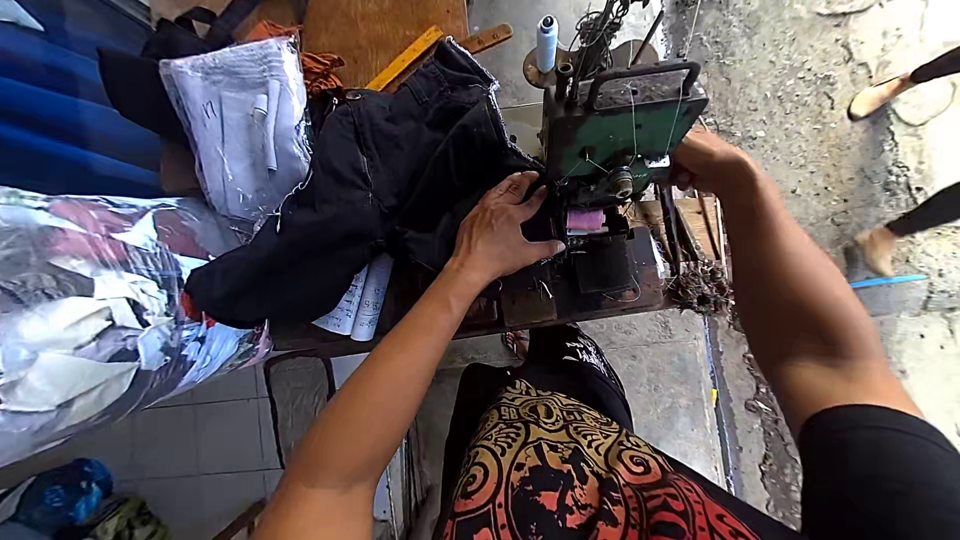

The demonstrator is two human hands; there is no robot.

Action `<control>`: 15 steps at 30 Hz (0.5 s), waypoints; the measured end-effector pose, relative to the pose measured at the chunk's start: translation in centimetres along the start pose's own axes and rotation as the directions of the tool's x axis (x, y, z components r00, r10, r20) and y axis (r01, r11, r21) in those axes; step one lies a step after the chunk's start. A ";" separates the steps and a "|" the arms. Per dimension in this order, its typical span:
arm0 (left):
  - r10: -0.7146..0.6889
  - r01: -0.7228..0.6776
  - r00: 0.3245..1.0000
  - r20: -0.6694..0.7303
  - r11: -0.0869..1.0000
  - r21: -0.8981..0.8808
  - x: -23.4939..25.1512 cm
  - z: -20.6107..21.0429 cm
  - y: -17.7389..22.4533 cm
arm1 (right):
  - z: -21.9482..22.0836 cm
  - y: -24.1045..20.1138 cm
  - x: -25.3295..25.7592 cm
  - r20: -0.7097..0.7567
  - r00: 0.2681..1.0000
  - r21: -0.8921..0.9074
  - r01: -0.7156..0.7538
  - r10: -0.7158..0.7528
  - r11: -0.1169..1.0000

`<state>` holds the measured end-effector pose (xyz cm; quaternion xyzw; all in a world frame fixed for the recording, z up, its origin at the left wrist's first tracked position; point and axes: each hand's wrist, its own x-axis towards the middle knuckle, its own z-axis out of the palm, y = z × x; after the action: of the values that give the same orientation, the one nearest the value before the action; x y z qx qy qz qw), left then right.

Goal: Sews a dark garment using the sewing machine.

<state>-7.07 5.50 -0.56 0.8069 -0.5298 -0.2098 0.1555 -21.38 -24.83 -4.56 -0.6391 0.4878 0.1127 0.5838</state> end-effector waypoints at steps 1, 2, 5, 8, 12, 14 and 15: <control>0.006 -0.006 1.000 -0.007 1.000 0.000 0.0 0.0 0.0 | -0.2 -0.1 0.2 0.083 0.995 0.025 -0.066 0.063 0.998; 0.012 -0.012 1.000 -0.011 1.000 0.002 0.1 0.0 -0.1 | -0.3 0.6 0.4 0.184 0.980 0.063 -0.094 0.081 0.994; 0.026 -0.026 1.000 -0.008 1.000 0.015 0.2 -0.1 -0.2 | 1.0 4.5 -0.3 0.327 0.945 0.085 -0.055 0.024 0.995; 0.034 -0.035 0.999 0.017 0.999 0.025 0.2 -0.2 -0.1 | 2.7 8.5 -3.0 0.067 0.993 0.219 0.084 -0.101 0.972; 0.038 -0.038 0.999 -0.001 0.999 0.036 0.1 -0.4 -0.1 | 7.8 8.7 -9.4 -0.251 0.899 0.244 0.418 -0.359 0.875; 0.050 -0.049 0.999 -0.011 0.998 0.032 -0.2 -0.3 0.0 | 10.8 8.0 -11.2 -0.428 0.800 0.233 0.547 -0.420 0.804; 0.062 -0.061 0.998 -0.021 0.997 0.038 0.0 -0.3 0.0 | 10.9 7.7 -10.8 -0.530 0.729 0.211 0.607 -0.432 0.766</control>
<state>-6.88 5.55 -0.29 0.7954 -0.5563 -0.1860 0.1525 -27.95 -8.95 -4.91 -0.6373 0.4185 -0.3043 0.5711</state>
